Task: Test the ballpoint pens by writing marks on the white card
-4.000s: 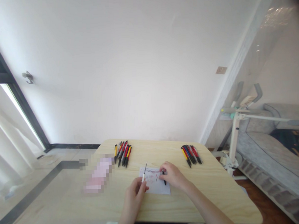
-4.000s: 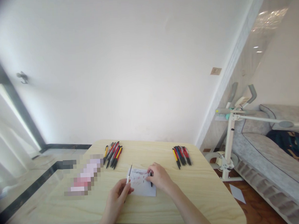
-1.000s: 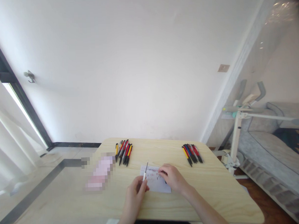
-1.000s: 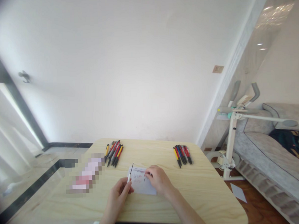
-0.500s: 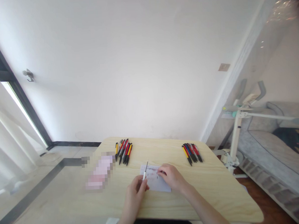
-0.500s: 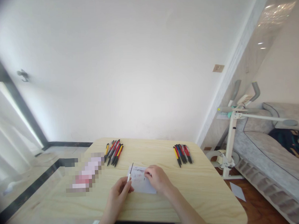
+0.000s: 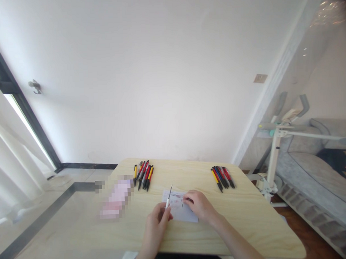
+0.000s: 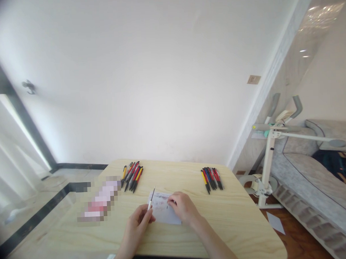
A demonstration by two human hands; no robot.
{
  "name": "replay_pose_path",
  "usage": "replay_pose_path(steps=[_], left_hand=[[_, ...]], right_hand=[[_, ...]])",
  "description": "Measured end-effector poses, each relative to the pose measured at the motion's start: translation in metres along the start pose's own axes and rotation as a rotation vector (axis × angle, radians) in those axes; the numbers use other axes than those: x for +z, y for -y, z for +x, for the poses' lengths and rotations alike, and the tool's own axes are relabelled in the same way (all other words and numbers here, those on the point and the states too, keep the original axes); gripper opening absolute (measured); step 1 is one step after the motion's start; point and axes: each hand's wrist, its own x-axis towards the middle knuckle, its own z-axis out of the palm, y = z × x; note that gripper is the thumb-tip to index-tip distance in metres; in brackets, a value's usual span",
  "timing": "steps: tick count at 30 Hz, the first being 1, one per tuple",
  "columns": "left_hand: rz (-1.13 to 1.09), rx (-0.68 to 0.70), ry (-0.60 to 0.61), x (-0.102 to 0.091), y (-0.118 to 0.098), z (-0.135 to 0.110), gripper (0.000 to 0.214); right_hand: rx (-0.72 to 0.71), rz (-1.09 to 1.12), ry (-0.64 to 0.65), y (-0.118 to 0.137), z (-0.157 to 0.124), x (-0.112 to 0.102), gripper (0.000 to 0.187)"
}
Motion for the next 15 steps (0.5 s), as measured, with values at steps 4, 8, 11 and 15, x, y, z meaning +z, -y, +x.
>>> replay_pose_path(steps=[4,8,11,15], left_hand=[[0.003,0.007,0.005,-0.0006,0.0010,0.0005,0.027],[0.010,0.014,0.008,-0.0004,0.0027,0.0007,0.027],[-0.001,0.009,0.005,0.0000,0.0025,0.0006,0.028],[-0.017,0.015,-0.008,0.0003,0.0017,0.0001,0.028]], right_hand=[[0.013,0.006,-0.010,-0.0005,0.0004,0.0018,0.018],[0.020,0.009,-0.015,-0.0015,-0.0004,0.0023,0.017],[0.020,0.011,-0.013,-0.0012,-0.0007,0.0015,0.017],[0.017,0.004,-0.011,0.0005,0.0003,0.0002,0.016]])
